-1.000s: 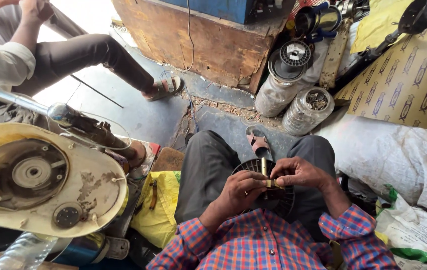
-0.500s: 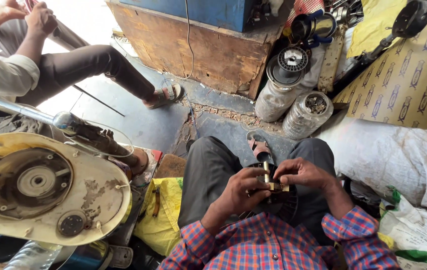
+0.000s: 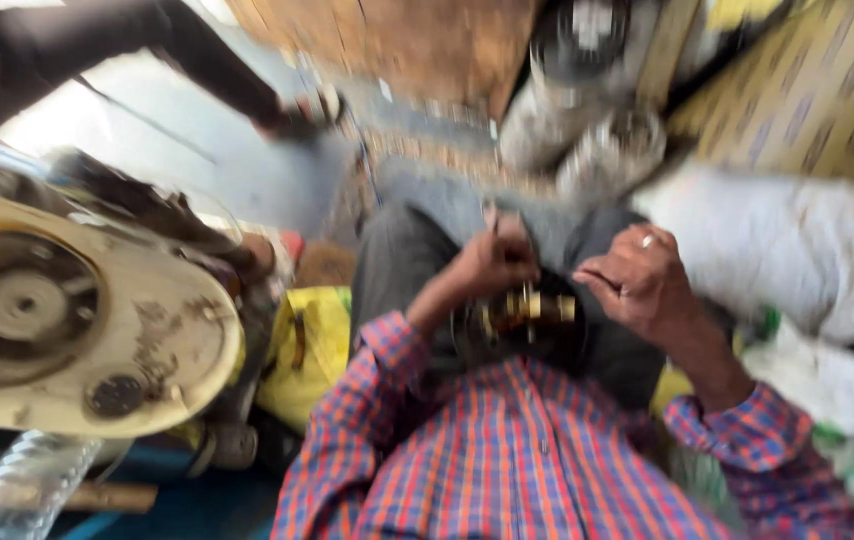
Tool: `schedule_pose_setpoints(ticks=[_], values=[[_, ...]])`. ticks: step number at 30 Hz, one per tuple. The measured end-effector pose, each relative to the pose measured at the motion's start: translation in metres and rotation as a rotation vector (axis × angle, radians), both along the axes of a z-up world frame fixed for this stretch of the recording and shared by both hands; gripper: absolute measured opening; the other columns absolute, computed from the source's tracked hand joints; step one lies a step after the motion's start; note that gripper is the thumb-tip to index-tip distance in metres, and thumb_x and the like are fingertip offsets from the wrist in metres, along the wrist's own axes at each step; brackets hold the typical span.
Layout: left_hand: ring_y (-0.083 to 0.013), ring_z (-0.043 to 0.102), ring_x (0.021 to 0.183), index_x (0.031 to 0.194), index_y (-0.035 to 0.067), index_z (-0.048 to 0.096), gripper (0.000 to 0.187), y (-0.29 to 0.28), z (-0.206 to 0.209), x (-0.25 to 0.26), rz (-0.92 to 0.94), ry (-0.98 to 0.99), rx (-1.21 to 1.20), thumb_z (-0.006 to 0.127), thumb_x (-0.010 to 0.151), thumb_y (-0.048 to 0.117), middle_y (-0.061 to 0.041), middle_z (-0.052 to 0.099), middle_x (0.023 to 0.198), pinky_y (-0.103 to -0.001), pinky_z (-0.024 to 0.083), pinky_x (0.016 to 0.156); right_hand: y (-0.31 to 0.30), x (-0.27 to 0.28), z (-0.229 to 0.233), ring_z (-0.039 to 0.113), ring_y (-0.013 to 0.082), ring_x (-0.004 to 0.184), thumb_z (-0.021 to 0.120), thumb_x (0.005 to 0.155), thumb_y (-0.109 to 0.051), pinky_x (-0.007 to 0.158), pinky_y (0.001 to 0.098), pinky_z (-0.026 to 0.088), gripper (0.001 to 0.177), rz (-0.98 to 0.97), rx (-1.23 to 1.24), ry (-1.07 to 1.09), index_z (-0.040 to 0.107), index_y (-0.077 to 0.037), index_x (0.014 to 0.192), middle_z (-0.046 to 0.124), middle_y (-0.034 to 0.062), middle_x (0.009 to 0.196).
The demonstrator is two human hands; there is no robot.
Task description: The recorder is repairing an electric fan motor by manipulating wires and components.
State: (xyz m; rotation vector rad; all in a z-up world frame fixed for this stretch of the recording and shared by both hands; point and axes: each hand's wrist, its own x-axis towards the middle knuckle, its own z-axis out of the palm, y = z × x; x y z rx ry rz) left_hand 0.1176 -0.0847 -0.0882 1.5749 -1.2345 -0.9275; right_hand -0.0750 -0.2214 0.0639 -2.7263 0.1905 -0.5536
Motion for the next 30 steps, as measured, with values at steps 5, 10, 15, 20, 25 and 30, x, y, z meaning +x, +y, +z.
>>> schedule_pose_setpoints(ticks=[5,10,15,20,25,30], values=[[-0.0155,0.074,0.085,0.096,0.007,0.079,0.019,0.001,0.014,-0.001,-0.102,0.107,-0.067,0.083,0.084,0.021,-0.004,0.077,0.092,-0.033,0.059,0.076,0.031,-0.028,-0.004,0.06,0.0303,0.073,0.084,0.083,-0.02,0.075,0.0462,0.049,0.016,0.139,0.163,0.129,0.074,-0.007,0.084,0.058,0.009,0.071],[-0.0158,0.073,0.08,0.094,0.006,0.079,0.017,0.008,0.037,0.01,-0.212,0.053,-0.022,0.083,0.083,0.018,-0.005,0.078,0.089,-0.032,0.059,0.072,0.053,-0.035,-0.002,0.062,0.0284,0.072,0.08,0.089,-0.017,0.072,0.0433,0.05,0.014,0.155,0.185,0.251,0.072,-0.006,0.087,0.061,0.0094,0.075],[-0.0203,0.072,0.079,0.095,0.006,0.078,0.011,0.047,0.071,-0.006,-0.033,-0.068,-0.142,0.084,0.087,0.011,-0.008,0.074,0.089,-0.034,0.057,0.071,0.077,-0.036,0.019,0.062,0.0248,0.067,0.076,0.087,-0.015,0.066,0.0433,0.051,0.01,0.35,0.276,0.446,0.071,-0.007,0.084,0.06,0.0073,0.069],[-0.0322,0.069,0.087,0.1,0.004,0.069,0.02,0.097,0.121,-0.072,-0.053,-0.133,-0.442,0.077,0.082,0.005,-0.012,0.068,0.101,-0.04,0.057,0.074,0.042,0.007,0.05,0.059,0.0258,0.075,0.066,0.079,-0.002,0.069,0.0447,0.05,0.012,0.482,0.177,0.104,0.071,-0.011,0.086,0.057,0.0052,0.075],[-0.0239,0.066,0.072,0.095,0.007,0.073,0.01,0.089,0.109,-0.074,0.387,-0.266,-0.427,0.08,0.088,0.005,-0.008,0.067,0.087,-0.035,0.052,0.063,-0.012,0.022,-0.069,0.061,0.0226,0.071,0.078,0.09,-0.016,0.062,0.0394,0.048,0.01,0.195,0.34,0.243,0.078,-0.009,0.097,0.064,0.0089,0.079],[-0.0177,0.059,0.067,0.089,0.005,0.072,0.012,0.04,0.113,-0.035,0.624,0.155,-0.289,0.081,0.092,0.012,-0.006,0.063,0.08,-0.03,0.047,0.063,-0.03,-0.002,-0.067,0.066,0.0204,0.074,0.079,0.093,-0.021,0.066,0.0357,0.052,0.014,0.051,0.38,0.304,0.08,-0.009,0.102,0.07,0.0077,0.086]])
